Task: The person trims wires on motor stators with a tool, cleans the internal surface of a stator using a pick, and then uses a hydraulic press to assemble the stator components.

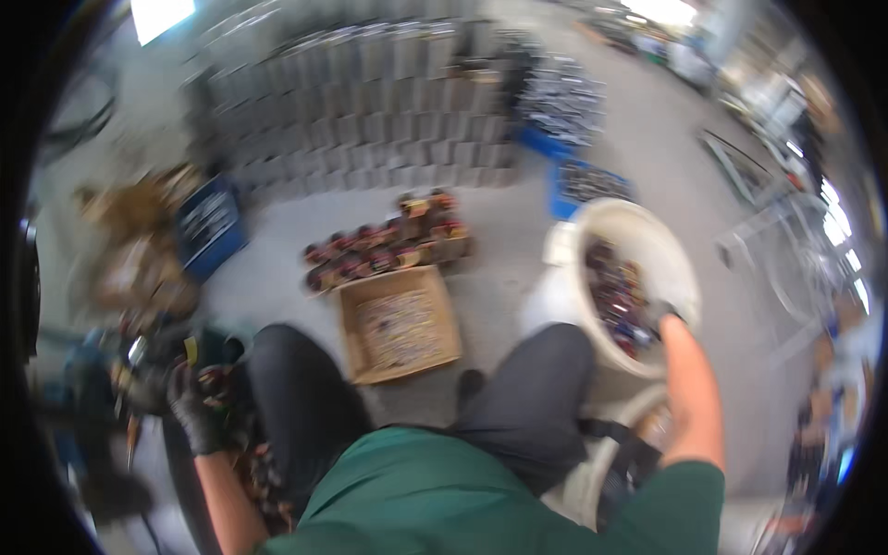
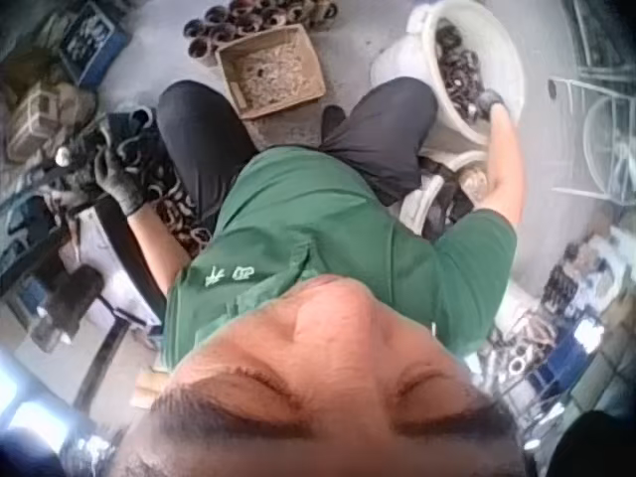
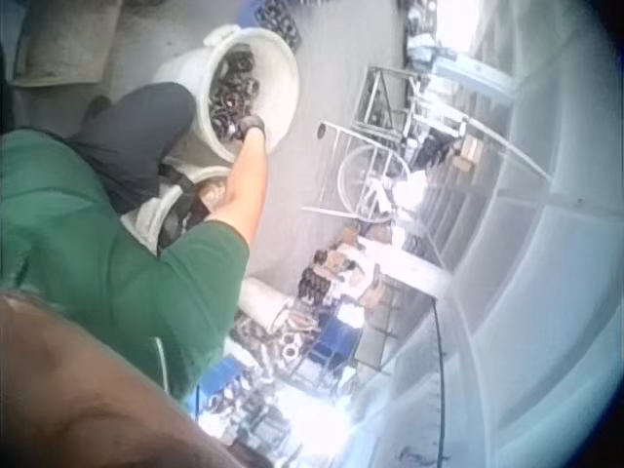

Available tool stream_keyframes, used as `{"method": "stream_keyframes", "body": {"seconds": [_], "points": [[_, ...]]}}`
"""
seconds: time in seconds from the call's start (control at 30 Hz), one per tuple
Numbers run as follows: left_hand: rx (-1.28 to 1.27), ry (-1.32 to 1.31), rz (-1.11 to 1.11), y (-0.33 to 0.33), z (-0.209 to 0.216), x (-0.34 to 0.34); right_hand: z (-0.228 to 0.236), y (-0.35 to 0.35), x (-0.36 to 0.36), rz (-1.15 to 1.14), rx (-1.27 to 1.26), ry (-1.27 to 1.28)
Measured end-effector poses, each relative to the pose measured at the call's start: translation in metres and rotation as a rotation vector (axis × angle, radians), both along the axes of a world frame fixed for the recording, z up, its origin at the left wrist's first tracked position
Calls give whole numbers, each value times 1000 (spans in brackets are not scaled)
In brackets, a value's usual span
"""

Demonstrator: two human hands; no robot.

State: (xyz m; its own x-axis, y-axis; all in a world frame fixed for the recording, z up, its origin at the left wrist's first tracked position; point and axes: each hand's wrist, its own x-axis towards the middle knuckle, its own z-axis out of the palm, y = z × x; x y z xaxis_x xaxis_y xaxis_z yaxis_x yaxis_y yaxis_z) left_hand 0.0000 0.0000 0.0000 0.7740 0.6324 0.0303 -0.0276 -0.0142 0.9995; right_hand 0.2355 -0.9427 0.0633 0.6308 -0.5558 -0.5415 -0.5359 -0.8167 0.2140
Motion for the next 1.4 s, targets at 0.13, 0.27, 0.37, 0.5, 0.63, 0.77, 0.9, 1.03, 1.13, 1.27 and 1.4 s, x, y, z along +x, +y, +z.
{"method": "stream_keyframes", "body": {"seconds": [0.13, 0.27, 0.37, 0.5, 0.63, 0.77, 0.9, 1.03, 1.13, 1.27, 1.4], "points": [[78, 313, 286, 10, 19, -133, -36, 13, 12, 144, 646, -250], [37, 607, 280, 29, -13, -212, -44, 7, 60, 125, 564, -272], [57, 808, 376, 40, -54, -237, -46, -1, 83, 110, 515, -295], [197, 865, 446, 46, -86, -248, -35, -16, 95, 81, 507, -348], [329, 938, 404, 36, -81, -249, -18, -39, 102, 81, 529, -410], [634, 977, 220, 16, -57, -236, 12, -63, 118, 111, 584, -497], [843, 733, 259, -14, -8, -193, 87, -35, 131, 212, 825, -655], [432, 169, 177, -38, 63, -82, 146, 95, 84, 362, 1128, -926], [278, -41, -123, -84, 115, 8, 136, 250, 58, 272, 1633, -900], [-81, -82, -613, -173, 136, 121, 104, 402, 15, 204, 1862, -832], [-426, 149, -756, -239, 105, 176, 68, 461, -9, 190, 1941, -631]]}}
